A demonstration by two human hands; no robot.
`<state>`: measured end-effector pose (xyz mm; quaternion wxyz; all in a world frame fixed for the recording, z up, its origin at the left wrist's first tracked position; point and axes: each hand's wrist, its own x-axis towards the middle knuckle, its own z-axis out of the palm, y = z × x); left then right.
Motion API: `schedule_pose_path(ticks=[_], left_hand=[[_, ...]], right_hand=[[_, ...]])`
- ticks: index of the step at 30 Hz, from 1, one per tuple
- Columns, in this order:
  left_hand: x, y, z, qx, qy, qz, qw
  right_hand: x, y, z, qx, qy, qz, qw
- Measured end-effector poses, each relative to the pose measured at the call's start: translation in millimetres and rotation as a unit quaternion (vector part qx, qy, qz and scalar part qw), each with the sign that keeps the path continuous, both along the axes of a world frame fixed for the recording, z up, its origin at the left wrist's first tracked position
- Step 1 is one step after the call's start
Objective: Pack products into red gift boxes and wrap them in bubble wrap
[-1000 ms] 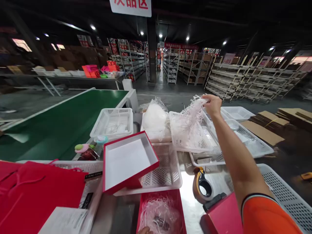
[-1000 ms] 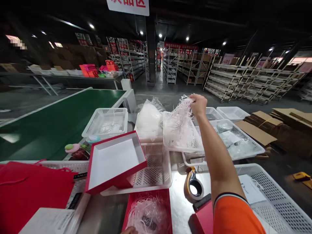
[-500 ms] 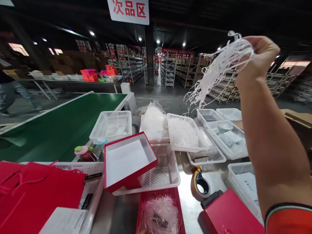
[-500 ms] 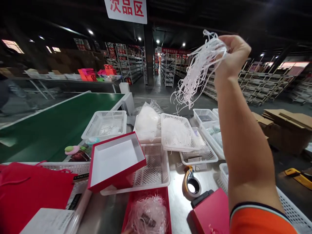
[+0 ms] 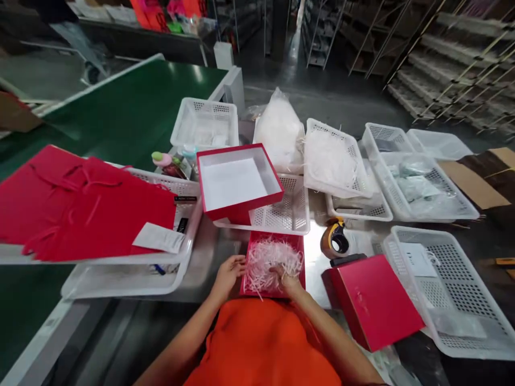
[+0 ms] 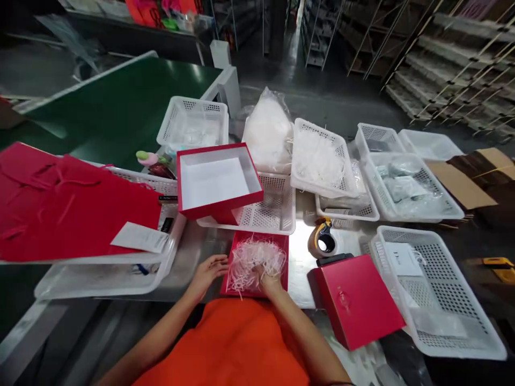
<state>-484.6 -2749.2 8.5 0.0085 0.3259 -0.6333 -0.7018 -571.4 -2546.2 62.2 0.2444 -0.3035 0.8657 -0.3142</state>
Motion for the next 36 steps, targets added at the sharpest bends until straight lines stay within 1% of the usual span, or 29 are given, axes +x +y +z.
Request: schedule_pose_path(ticks=[1,2,3,5,6,8,10,12,13,15,17,18,19,21,23,25,26,27,29,31,32,34,36], left_hand=[[3,0,0.9,0.016,-0.004,0.009,1.000],[5,0,1.7,0.014,-0.007,0.007,1.000],[7,2,2.5,-0.002,-0.010,-0.004,1.000],[8,7,3.6,-0.060,-0.019,-0.041,0.997],[7,11,4.2,-0.098,-0.022,-0.062,0.993],[5,19,5.9,-0.175,-0.021,-0.101,0.979],[3,29,9.4,-0.243,-0.010,-0.148,0.959],[-1,38,14.5,-0.311,-0.003,-0.214,0.926],[-4,43,17.5,-0.348,-0.004,-0.256,0.902],[-12,52,23.2,-0.413,-0.025,-0.345,0.843],[-20,59,27.7,-0.442,-0.064,-0.420,0.790],[-22,61,29.6,-0.442,-0.087,-0.445,0.774],[-24,63,31.4,-0.438,-0.107,-0.459,0.765],[-21,65,35.5,-0.425,-0.130,-0.469,0.763],[-13,64,41.7,-0.421,-0.130,-0.468,0.766],[-6,61,49.8,-0.424,-0.116,-0.469,0.766],[-4,58,53.9,-0.429,-0.106,-0.464,0.768],[-5,55,57.2,-0.435,-0.095,-0.453,0.772],[-12,51,59.9,-0.447,-0.068,-0.423,0.785],[-25,49,54.7,-0.435,-0.066,-0.405,0.801],[-32,50,49.2,-0.420,-0.077,-0.407,0.807],[-44,54,34.1,-0.391,-0.110,-0.423,0.810],[-49,60,17.3,-0.376,-0.139,-0.442,0.803]], right_hand=[[7,0,-13.6,0.003,-0.010,0.003,1.000],[10,2,-20.7,-0.006,-0.021,0.006,1.000],[11,4,-22.7,-0.021,-0.035,0.014,0.999],[5,8,-18.5,-0.052,-0.056,0.026,0.997],[-1,9,-15.2,-0.057,-0.055,0.021,0.997],[-16,10,-10.5,-0.039,-0.032,-0.011,0.999],[-30,13,-9.2,0.007,0.010,-0.058,0.998],[-37,19,-8.7,0.065,0.038,-0.073,0.994],[-38,24,-7.9,0.094,0.044,-0.071,0.992],[-35,32,-4.2,0.145,0.054,-0.066,0.986],[-28,38,1.7,0.159,0.074,-0.082,0.981],[-23,39,4.7,0.162,0.088,-0.096,0.978],[-18,39,7.2,0.166,0.098,-0.108,0.975],[-6,36,9.5,0.165,0.097,-0.124,0.974],[7,31,7.7,0.146,0.085,-0.120,0.978],[18,25,3.1,0.119,0.081,-0.078,0.986],[22,22,0.4,0.120,0.077,-0.047,0.989],[23,19,-2.1,0.139,0.068,-0.017,0.988],[19,15,-6.2,0.208,0.052,0.022,0.976],[5,12,-9.1,0.268,0.055,0.032,0.961],[-5,11,-10.3,0.279,0.062,0.036,0.958],[-25,9,-13.2,0.277,0.070,0.053,0.957],[-42,8,-17.7,0.278,0.062,0.061,0.957]])
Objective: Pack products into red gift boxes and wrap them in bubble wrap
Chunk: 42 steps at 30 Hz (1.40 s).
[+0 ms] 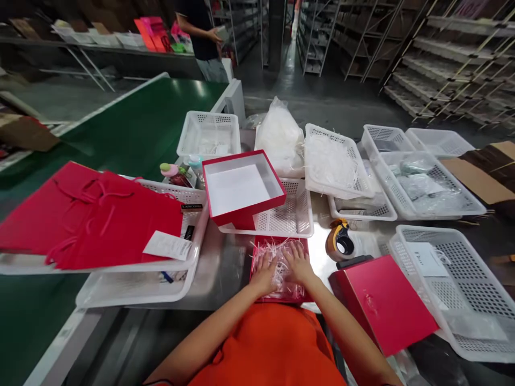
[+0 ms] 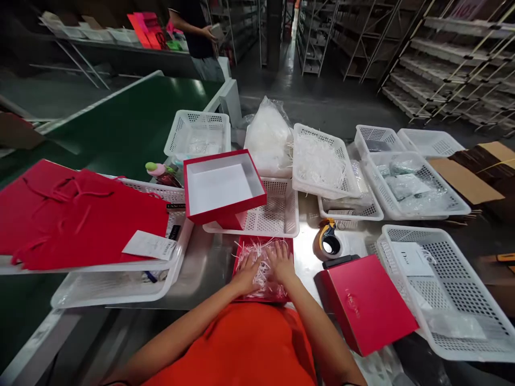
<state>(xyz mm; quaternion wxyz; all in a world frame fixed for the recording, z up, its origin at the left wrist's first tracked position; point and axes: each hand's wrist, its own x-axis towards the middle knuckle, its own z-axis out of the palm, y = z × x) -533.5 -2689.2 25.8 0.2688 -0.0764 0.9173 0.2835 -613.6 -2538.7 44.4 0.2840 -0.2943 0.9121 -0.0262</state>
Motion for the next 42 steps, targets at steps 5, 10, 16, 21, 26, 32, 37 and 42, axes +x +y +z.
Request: schedule_pose_path(ticks=[5,10,16,21,26,32,37,42], left_hand=[[7,10,-24.5,-0.033,-0.045,-0.002,0.998],[8,11,-15.9,-0.045,-0.060,0.004,0.997],[0,10,14.5,-0.037,-0.027,0.007,0.999],[10,-3,39.4,-0.014,0.038,-0.002,0.999],[32,-10,22.6,-0.002,0.066,0.042,0.997],[33,7,-3.5,0.022,0.035,0.071,0.997],[35,-7,10.5,0.003,0.106,0.072,0.992],[43,-54,48.3,-0.072,0.360,0.111,0.924]], right_hand=[[-8,-5,-18.2,0.054,-0.036,-0.066,0.996],[-1,-7,-14.1,0.082,-0.039,-0.079,0.993],[-10,-15,32.3,0.046,0.026,-0.051,0.997],[9,-19,39.2,-0.016,0.020,0.015,1.000],[49,-1,-1.3,0.012,0.046,-0.014,0.999],[54,13,-23.7,-0.016,0.042,-0.063,0.997],[43,24,2.1,-0.163,0.107,-0.092,0.976],[60,31,15.7,-0.158,0.058,-0.134,0.977]])
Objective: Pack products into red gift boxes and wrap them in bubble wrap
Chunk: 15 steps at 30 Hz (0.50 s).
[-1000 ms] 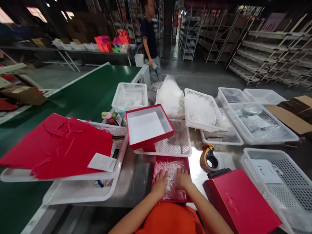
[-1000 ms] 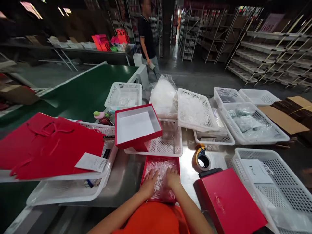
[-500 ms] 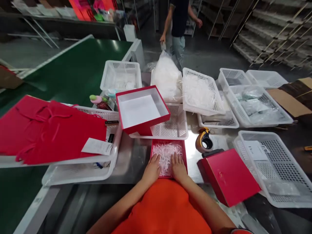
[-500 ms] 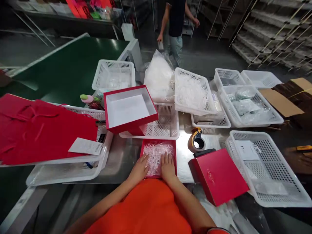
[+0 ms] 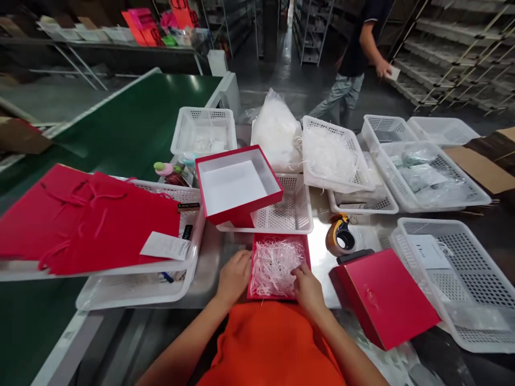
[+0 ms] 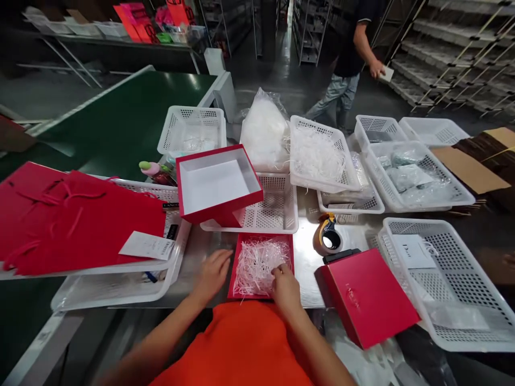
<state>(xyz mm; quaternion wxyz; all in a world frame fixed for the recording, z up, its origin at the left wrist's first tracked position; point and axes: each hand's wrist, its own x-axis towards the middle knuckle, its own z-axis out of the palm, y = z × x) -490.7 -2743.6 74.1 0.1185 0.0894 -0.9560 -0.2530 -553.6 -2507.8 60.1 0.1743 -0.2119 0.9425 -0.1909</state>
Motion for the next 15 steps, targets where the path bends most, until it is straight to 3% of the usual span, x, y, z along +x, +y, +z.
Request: schedule_pose_path(ticks=[4,7,11,15], left_hand=[[-22,-34,53.1,-0.139,0.220,0.073,0.963],[-53,-54,82.0,-0.225,0.208,0.124,0.944],[-82,-78,88.1,-0.244,0.076,0.049,0.966],[-70,-103,92.3,-0.196,0.153,0.000,0.969]], right_hand=[[8,-8,-16.6,0.029,-0.094,0.003,0.995],[1,-11,-27.4,0.030,-0.082,-0.009,0.996],[-4,-2,-29.8,-0.074,-0.053,-0.047,0.995],[-1,14,-23.3,-0.248,0.022,-0.103,0.963]])
